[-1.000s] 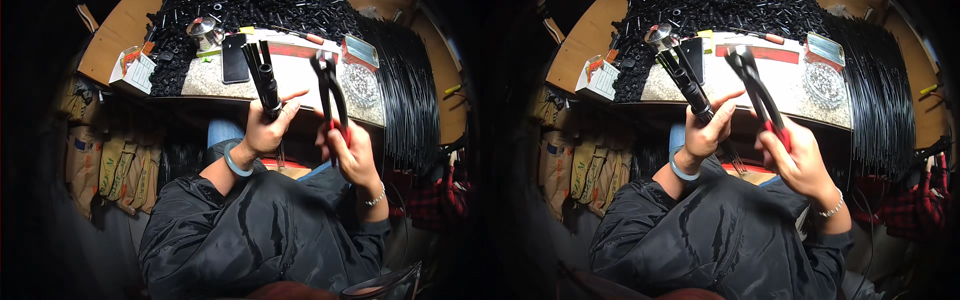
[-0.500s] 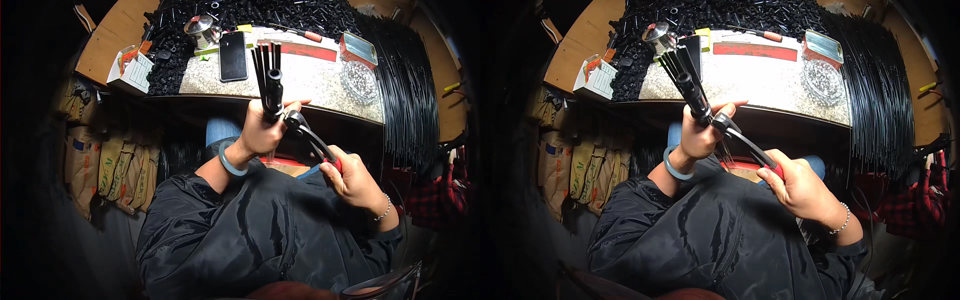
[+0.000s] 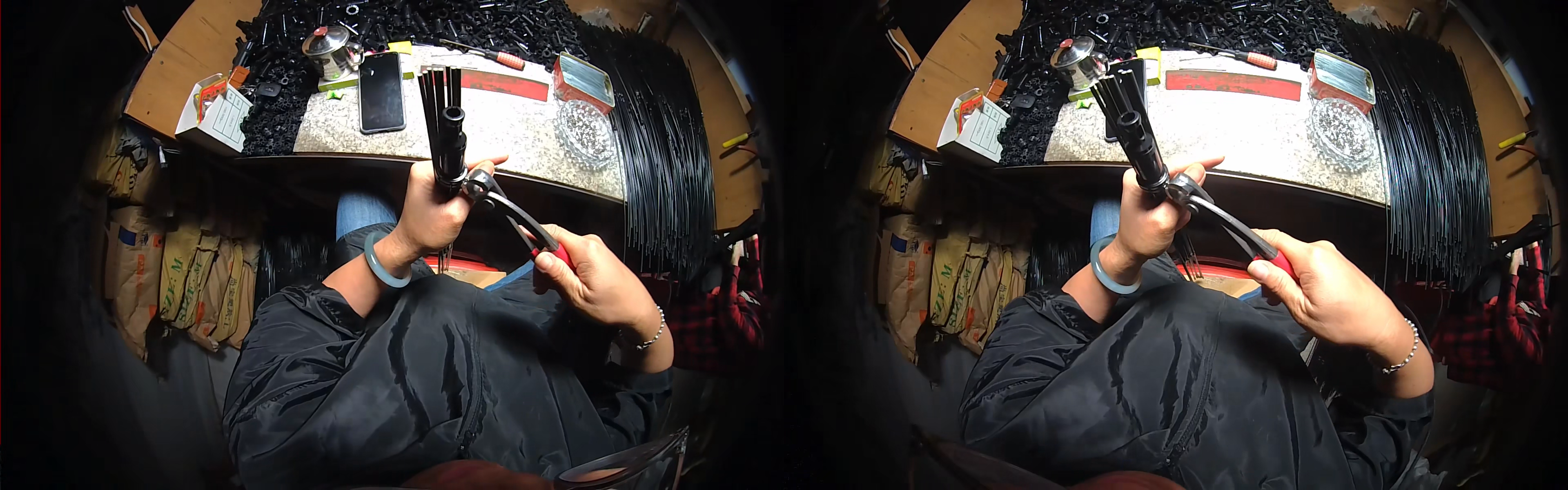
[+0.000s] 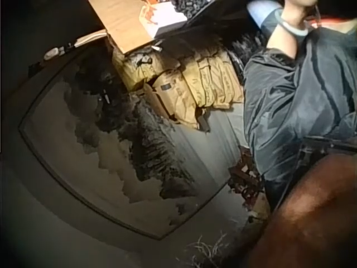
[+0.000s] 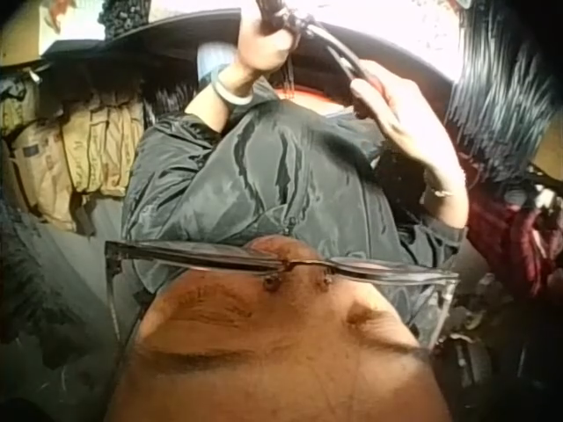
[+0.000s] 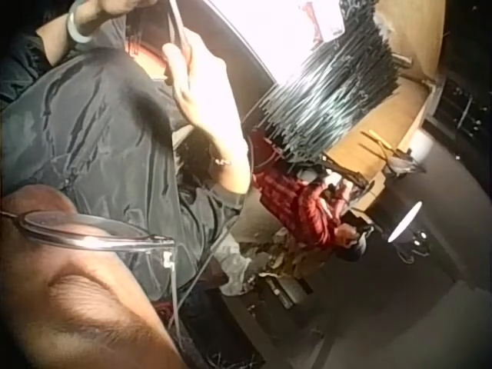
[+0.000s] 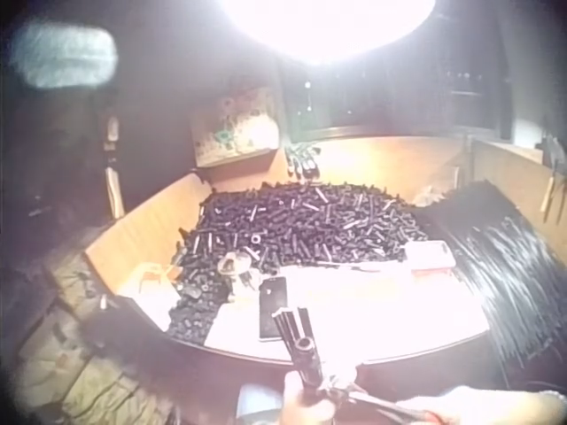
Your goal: Assembling and crimping black cable components at a manufacturing workbench.
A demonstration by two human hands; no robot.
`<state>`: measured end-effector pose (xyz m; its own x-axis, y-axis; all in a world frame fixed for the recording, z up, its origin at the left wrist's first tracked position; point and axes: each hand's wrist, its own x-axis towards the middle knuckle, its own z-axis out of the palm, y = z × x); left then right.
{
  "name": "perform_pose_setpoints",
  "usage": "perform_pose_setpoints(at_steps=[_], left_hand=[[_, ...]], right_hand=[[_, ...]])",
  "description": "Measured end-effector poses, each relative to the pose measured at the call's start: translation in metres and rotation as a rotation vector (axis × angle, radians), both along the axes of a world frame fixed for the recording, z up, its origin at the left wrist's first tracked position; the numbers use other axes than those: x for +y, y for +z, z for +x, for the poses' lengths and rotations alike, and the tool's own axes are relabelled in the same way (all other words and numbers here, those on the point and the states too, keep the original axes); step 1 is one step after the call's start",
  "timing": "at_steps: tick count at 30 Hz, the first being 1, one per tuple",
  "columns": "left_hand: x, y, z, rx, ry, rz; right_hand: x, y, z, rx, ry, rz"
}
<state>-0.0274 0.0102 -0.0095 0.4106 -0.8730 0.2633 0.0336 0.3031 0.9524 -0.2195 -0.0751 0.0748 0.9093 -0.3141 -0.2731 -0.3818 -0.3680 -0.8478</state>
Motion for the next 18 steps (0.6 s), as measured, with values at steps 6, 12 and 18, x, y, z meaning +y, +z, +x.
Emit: perform_pose_setpoints(at_steps=[6,12,18], left_hand=[[-0.001,-0.005,0.000,-0.105,0.059,-0.043],[-0.004,-0.005,0.008,-0.368,0.070,-0.113],[-0.005,-0.007,0.006,-0.167,0.033,-0.088]], right_hand=[[-0.004,0.019,0.001,0.070,0.025,0.011],[-0.002,0.019,0.004,0.245,-0.030,0.137],[0.008,-0.021,0.003,-0.137,-0.052,0.084]])
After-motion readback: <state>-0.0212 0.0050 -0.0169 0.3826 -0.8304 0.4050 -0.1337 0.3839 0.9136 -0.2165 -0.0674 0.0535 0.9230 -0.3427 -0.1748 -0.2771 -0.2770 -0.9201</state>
